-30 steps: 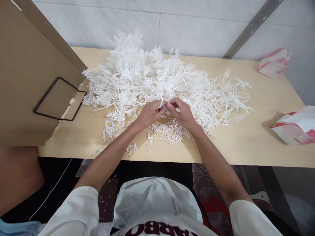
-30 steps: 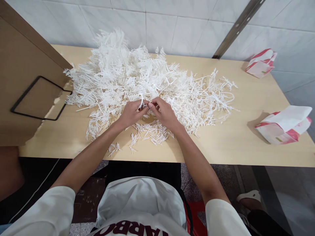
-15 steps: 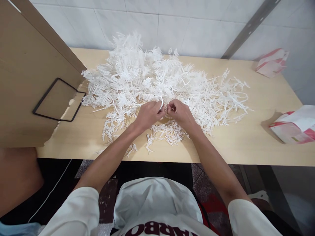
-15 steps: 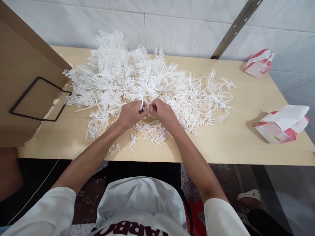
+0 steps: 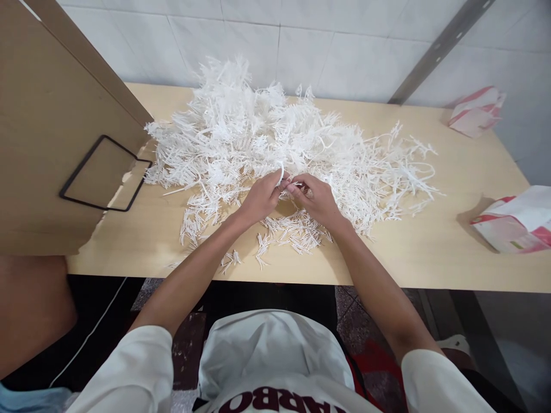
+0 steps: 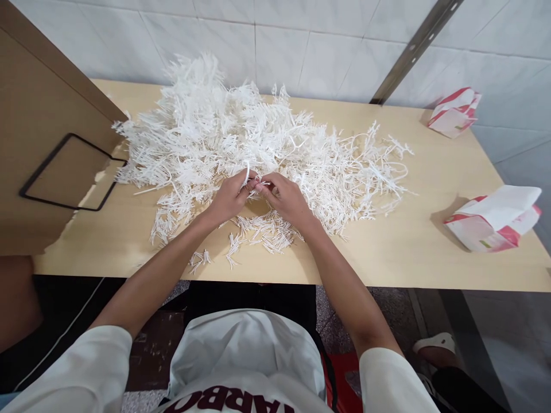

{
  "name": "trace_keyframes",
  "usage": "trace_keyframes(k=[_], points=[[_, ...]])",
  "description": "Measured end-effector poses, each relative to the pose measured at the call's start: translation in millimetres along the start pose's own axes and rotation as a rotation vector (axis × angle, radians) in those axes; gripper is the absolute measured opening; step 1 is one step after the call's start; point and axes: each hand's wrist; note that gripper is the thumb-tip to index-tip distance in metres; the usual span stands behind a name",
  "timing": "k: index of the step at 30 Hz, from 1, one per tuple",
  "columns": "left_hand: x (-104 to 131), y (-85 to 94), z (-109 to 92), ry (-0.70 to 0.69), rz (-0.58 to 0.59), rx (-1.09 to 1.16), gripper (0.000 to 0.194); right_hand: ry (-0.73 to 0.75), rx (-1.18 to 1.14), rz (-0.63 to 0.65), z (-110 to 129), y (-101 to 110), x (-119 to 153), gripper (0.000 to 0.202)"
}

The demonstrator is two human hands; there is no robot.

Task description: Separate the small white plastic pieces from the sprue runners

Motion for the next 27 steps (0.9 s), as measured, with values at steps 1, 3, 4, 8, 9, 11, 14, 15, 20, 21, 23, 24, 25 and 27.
trace_keyframes(k=[1,3,4,8,9,11,14,15,20,21,23,24,25,27], points=[[0.4,-0.6,-0.5,0.001,0.004,-0.002,0.025,0.018,0.002,0.013,0.5,-0.2,-0.1,0.025],[1.4,-1.3,-2.9,0.029,-0.007,-0.029,0.022,0.075,0.005,0.037,1.7,-0.6,-0.2,0.023],[1.8,-1.2,-4.6,0.049,-0.02,-0.058,0.02,0.103,0.019,0.043,2.3,-1.0,-0.2,0.022],[2.6,0.1,-9.7,0.088,-0.065,-0.133,0.019,0.141,0.137,-0.018,2.3,-4.7,1.2,0.016],[2.5,0.3,-9.8,0.085,-0.065,-0.118,0.021,0.135,0.153,-0.059,1.8,-5.4,1.7,0.016],[2.2,0.3,-8.4,0.083,-0.057,-0.064,0.025,0.112,0.145,-0.154,1.0,-5.4,2.5,0.013],[1.6,0.1,-5.1,0.093,-0.048,0.036,0.028,0.079,0.071,-0.221,1.4,-1.7,2.7,0.007],[1.2,0.3,-4.4,0.097,-0.044,0.071,0.028,0.088,0.048,-0.211,2.0,-0.2,2.5,0.011],[-0.2,1.8,-4.0,0.095,-0.059,0.131,0.027,0.149,0.036,-0.117,3.9,-0.5,1.8,0.017],[-0.2,1.8,-4.0,0.093,-0.054,0.125,0.027,0.134,0.044,-0.121,3.5,-1.7,1.8,0.017],[-0.1,1.5,-3.6,0.1,-0.031,0.126,0.027,0.1,0.057,-0.152,2.7,-3.7,1.7,0.017],[0.0,1.2,-3.4,0.106,-0.02,0.13,0.027,0.085,0.06,-0.17,2.5,-4.1,1.6,0.018],[0.1,1.0,-3.3,0.11,-0.015,0.134,0.028,0.073,0.062,-0.189,2.7,-4.0,1.6,0.019],[0.2,0.9,-3.6,0.115,-0.023,0.134,0.03,0.05,0.067,-0.247,4.6,-2.6,1.7,0.02]])
Point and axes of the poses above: each hand's wrist, its own x-axis away from the middle knuckle, its own y-axis out of the back of the hand, z = x × y, and after that the axes turned 9 degrees about x, right-handed
